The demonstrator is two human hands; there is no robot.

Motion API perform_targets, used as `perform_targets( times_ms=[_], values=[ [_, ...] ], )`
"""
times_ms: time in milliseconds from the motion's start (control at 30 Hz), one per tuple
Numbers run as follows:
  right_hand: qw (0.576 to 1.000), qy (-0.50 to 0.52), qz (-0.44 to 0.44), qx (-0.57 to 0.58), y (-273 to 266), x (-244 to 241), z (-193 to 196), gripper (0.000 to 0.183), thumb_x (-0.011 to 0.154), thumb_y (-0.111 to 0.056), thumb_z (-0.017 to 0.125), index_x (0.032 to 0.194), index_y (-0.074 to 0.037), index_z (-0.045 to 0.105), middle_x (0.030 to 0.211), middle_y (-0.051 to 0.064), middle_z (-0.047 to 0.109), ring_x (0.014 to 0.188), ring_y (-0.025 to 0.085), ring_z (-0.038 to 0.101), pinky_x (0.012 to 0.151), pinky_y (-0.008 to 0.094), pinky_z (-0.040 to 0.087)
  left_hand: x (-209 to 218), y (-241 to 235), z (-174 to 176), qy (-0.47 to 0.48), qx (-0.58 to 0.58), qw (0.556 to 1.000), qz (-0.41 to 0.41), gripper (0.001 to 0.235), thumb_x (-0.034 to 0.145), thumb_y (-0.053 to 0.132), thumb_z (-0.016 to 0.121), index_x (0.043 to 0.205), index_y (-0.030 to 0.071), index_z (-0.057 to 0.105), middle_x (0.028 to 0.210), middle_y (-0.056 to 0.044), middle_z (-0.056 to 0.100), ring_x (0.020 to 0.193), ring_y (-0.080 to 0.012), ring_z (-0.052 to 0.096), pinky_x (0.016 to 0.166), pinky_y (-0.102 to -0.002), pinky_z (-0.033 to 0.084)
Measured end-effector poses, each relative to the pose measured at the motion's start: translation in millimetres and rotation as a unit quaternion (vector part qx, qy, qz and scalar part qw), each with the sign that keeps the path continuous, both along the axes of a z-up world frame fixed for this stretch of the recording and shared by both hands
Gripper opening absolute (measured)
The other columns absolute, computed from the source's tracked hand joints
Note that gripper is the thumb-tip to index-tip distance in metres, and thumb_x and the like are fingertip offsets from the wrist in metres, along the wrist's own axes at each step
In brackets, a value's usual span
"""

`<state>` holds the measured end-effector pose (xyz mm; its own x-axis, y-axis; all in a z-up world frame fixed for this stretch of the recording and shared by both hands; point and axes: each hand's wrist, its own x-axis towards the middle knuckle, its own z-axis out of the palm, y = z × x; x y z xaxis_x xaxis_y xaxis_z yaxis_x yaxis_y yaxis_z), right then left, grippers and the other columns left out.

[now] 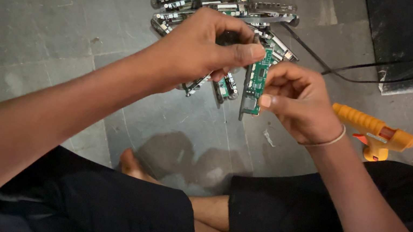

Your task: The person sits on the floor and uses a hot glue gun to apply glue to small green circuit boards. They pick up boards from a pile, apply glue, and place them back down, repeating the process.

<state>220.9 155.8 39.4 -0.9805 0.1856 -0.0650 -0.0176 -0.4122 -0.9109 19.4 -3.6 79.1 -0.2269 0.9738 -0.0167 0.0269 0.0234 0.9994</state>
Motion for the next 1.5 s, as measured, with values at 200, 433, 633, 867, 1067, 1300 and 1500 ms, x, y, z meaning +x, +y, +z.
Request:
perform_targets(
  times_ms=[200,433,633,867,1067,1300,1500],
  values=[
    [0.992,-0.022,-0.046,0.119,-4.8,-3.4,5.2,0.026,0.086,0.008,0.078,0.109,0.002,0.068,0.096,0.008,0.07,0.083,0.015,0.07,0.074,0.028,0.058,-1.7,0.2,-2.9,-0.032,0.001,0.999,-0.006,0.033,0.098,0.028,0.067,0.114,0.0,0.072,0.068,-0.001,0.058,0.054,-0.0058,0.054,0.049,-0.023,0.046],
    [0.948,-0.053,-0.119,0.291,-20.6,-3.0,18.3,0.022,0.086,0.002,0.081,0.104,0.0,0.07,0.092,0.001,0.069,0.081,0.006,0.064,0.072,0.019,0.053,-5.0,0.3,-3.1,-0.23,-0.036,0.972,0.019,0.03,0.098,0.009,0.06,0.123,-0.003,0.07,0.088,-0.01,0.071,0.057,-0.0105,0.059,0.047,-0.026,0.048],
    [0.934,0.029,-0.142,0.327,-23.2,-3.9,21.6,0.027,0.09,0.003,0.083,0.111,0.0,0.066,0.104,0.002,0.061,0.083,0.004,0.056,0.077,0.019,0.05,-6.1,-1.9,-0.3,-0.252,-0.024,0.967,0.026,0.029,0.098,0.006,0.055,0.122,-0.001,0.071,0.09,-0.009,0.072,0.058,-0.0113,0.061,0.046,-0.026,0.047],
    [0.987,-0.021,-0.07,0.141,-6.6,-5.5,9.1,0.03,0.091,0.001,0.073,0.12,0.004,0.067,0.102,0.013,0.072,0.084,0.017,0.07,0.075,0.032,0.06,-8.0,-2.3,0.0,-0.246,-0.009,0.969,0.024,0.028,0.1,0.008,0.053,0.121,0.002,0.069,0.093,-0.007,0.071,0.058,-0.0108,0.06,0.046,-0.025,0.046],
    [0.991,0.004,-0.071,0.114,-2.6,-1.3,2.0,0.026,0.093,0.004,0.073,0.118,0.008,0.067,0.101,0.016,0.072,0.085,0.022,0.072,0.079,0.036,0.062,-9.2,-3.0,2.1,-0.25,-0.01,0.968,0.026,0.027,0.1,0.008,0.051,0.12,0.002,0.069,0.092,-0.007,0.07,0.06,-0.0105,0.06,0.048,-0.025,0.047],
    [0.99,0.002,-0.068,0.123,2.5,1.1,-6.7,0.026,0.092,0.0,0.074,0.117,0.007,0.067,0.101,0.014,0.072,0.087,0.021,0.072,0.078,0.037,0.063,-12.3,-1.6,-8.7,-0.267,-0.003,0.963,0.02,0.028,0.099,0.006,0.047,0.117,0.002,0.068,0.092,-0.008,0.069,0.06,-0.0111,0.06,0.047,-0.026,0.046],
    [0.959,-0.169,-0.075,0.214,18.5,-16.9,-53.4,0.026,0.098,-0.019,0.069,0.111,0.004,0.07,0.095,0.012,0.074,0.08,0.02,0.073,0.072,0.034,0.06,-18.5,5.8,-68.8,-0.182,-0.154,0.953,0.189,0.021,0.096,0.014,0.055,0.101,0.002,0.072,0.074,-0.008,0.064,0.05,-0.0125,0.055,0.04,-0.028,0.039]
  ],
)
